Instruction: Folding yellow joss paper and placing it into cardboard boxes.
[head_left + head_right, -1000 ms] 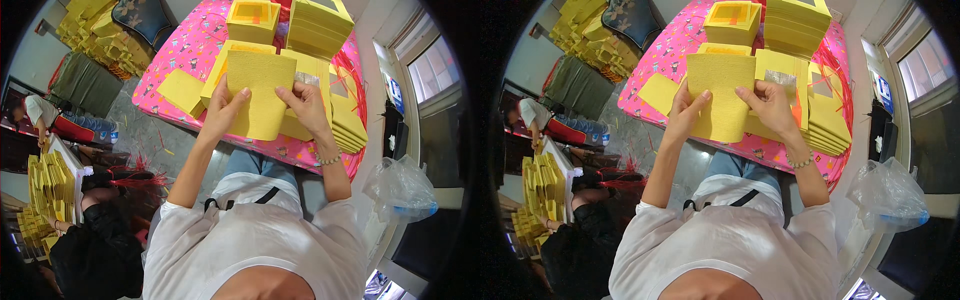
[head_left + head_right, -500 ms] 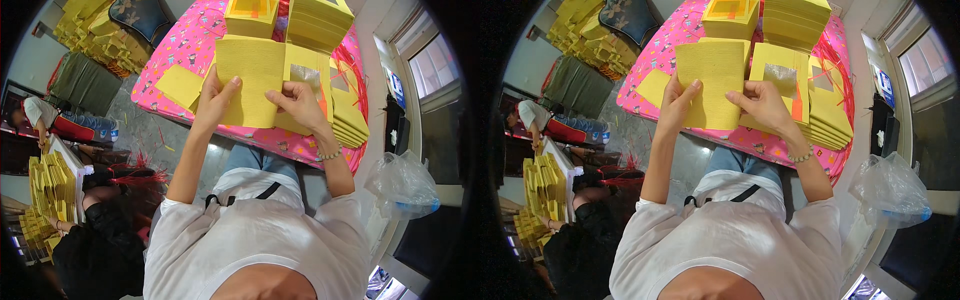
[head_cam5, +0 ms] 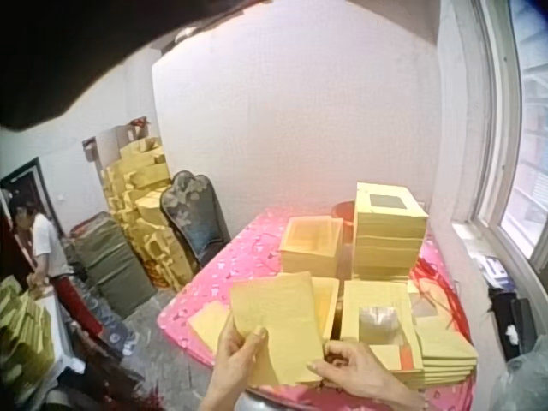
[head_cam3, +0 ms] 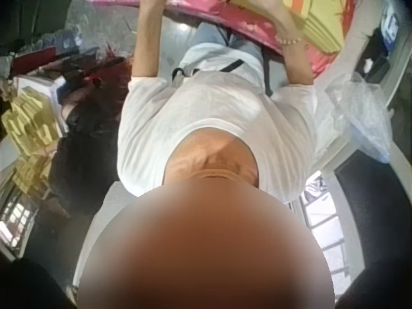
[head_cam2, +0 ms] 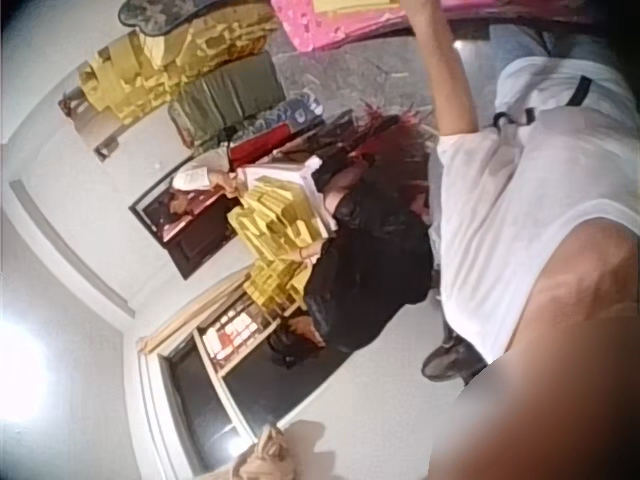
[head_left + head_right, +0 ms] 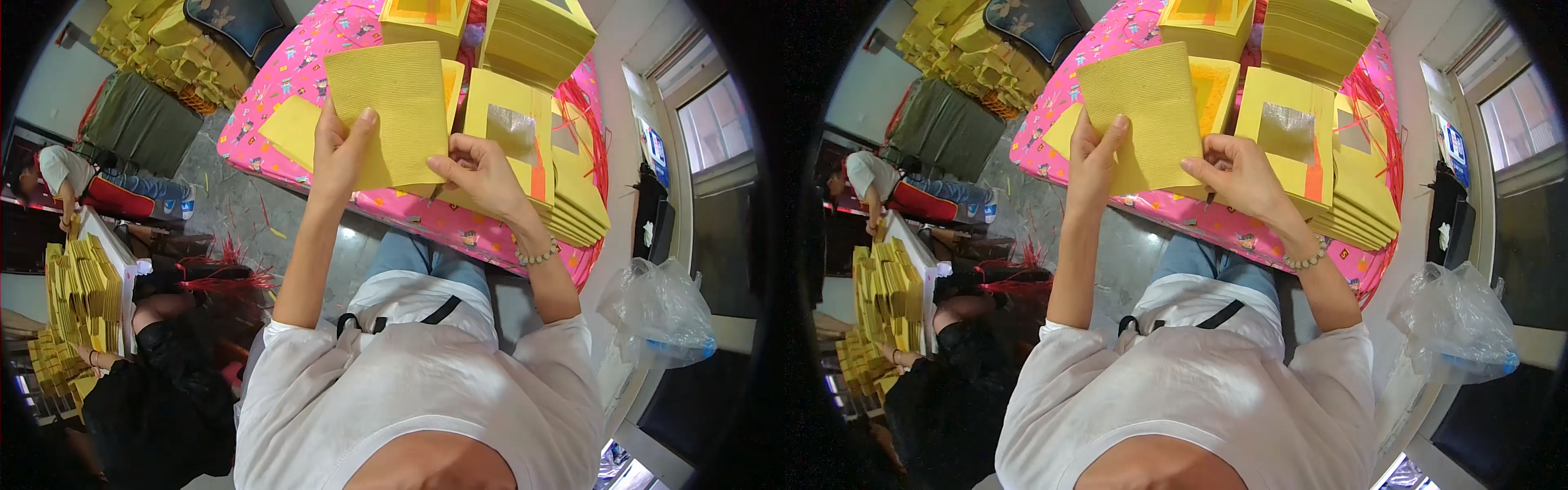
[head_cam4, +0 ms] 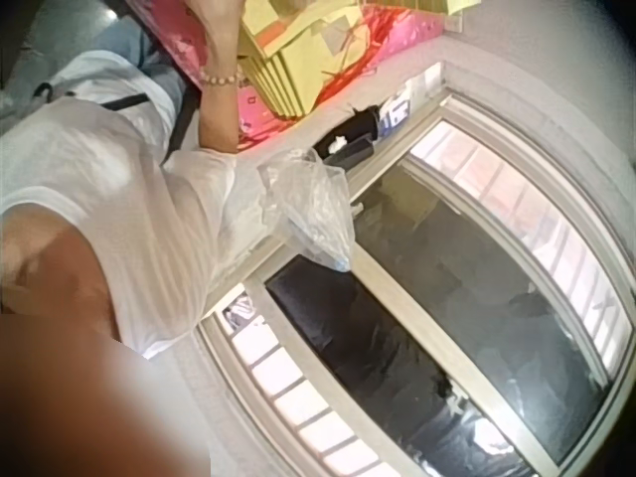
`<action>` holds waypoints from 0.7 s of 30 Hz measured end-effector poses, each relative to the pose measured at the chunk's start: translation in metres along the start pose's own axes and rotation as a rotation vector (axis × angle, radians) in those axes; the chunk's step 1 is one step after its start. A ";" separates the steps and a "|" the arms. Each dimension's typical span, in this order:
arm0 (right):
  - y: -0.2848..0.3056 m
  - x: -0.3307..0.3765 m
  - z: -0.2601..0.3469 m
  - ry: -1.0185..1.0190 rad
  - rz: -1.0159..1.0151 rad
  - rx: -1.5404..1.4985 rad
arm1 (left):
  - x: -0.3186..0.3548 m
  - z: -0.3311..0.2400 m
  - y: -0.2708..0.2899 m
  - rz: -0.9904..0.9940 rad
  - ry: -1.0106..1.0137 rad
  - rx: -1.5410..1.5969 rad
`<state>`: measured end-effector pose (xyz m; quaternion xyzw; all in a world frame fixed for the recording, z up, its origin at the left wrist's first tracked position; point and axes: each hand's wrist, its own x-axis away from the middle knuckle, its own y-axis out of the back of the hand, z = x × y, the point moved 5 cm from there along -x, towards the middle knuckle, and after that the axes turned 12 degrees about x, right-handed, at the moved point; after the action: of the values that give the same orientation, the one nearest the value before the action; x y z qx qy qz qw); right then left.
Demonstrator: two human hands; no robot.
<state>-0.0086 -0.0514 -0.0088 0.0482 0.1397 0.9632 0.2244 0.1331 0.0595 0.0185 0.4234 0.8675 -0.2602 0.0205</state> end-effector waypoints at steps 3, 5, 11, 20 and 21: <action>-0.003 -0.003 0.003 -0.027 0.046 0.068 | 0.001 -0.001 0.009 -0.063 -0.058 -0.012; -0.008 -0.007 0.004 -0.048 0.057 0.079 | 0.001 -0.005 0.016 -0.098 -0.106 -0.037; 0.008 -0.005 0.012 0.208 -0.300 0.348 | -0.023 -0.021 0.095 -0.308 -0.155 -0.007; -0.004 -0.003 0.005 0.328 -0.299 0.782 | -0.051 0.057 0.220 -0.526 -0.053 0.050; -0.005 -0.002 0.004 0.338 -0.288 0.826 | -0.048 0.065 0.223 -0.528 -0.053 0.053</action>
<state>-0.0040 -0.0469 -0.0062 -0.0439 0.5513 0.7802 0.2921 0.3186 0.1070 -0.1224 0.1757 0.9400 -0.2902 -0.0364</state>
